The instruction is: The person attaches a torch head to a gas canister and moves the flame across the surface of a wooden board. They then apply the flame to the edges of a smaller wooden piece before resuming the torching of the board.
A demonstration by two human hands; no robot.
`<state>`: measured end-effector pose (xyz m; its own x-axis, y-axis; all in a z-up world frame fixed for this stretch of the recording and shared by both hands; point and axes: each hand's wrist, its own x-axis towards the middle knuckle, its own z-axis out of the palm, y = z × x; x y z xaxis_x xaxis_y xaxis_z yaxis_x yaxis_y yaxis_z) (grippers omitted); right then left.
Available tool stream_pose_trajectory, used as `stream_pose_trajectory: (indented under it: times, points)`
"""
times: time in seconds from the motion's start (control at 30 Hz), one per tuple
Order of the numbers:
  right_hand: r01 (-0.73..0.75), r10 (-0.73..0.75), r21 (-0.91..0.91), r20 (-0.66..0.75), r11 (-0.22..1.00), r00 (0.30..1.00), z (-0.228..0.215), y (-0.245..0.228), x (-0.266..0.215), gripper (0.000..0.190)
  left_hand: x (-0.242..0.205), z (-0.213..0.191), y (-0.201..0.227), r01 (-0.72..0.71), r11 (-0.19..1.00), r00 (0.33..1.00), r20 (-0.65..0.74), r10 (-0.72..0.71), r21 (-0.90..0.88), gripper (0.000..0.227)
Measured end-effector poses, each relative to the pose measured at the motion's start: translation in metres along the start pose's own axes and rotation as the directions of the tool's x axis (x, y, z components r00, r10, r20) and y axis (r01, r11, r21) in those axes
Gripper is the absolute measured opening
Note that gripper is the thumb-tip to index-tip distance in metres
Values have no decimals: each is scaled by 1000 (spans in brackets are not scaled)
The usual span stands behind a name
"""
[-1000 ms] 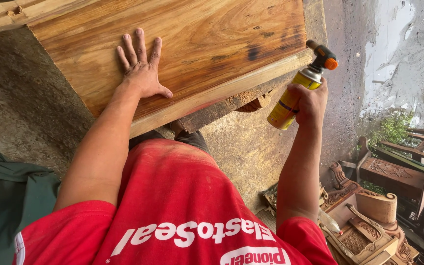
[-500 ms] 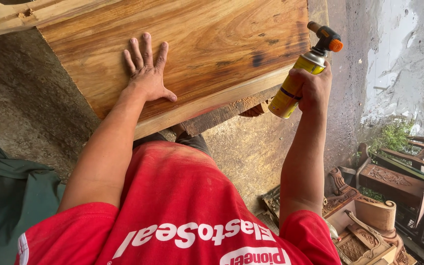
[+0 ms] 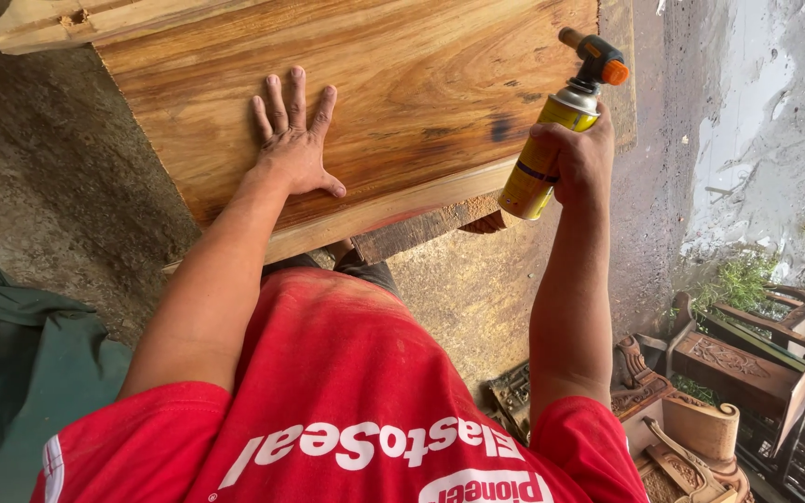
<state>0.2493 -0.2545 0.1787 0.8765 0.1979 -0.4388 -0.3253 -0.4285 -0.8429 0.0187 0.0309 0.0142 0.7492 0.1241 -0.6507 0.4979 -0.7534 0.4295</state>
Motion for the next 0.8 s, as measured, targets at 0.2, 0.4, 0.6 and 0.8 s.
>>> stream_pose_trajectory:
  times: [0.2,0.4,0.6,0.8]
  points:
    - [12,-13,12,72,1000,997,15,-1,4,59,2,1,-1,3,1000,1000,5,-4,14,163]
    - [5,2,-81,88,997,996,34,-10,1,60,4,4,-3,-1,1000,1000,14,1,0,164]
    - [-14,26,-90,129,996,991,48,-12,-1,61,5,7,-5,-16,1000,1000,2,16,7,165]
    - [-7,21,-90,153,996,988,58,-8,0,61,5,8,-5,-23,1000,1000,-1,23,-15,164]
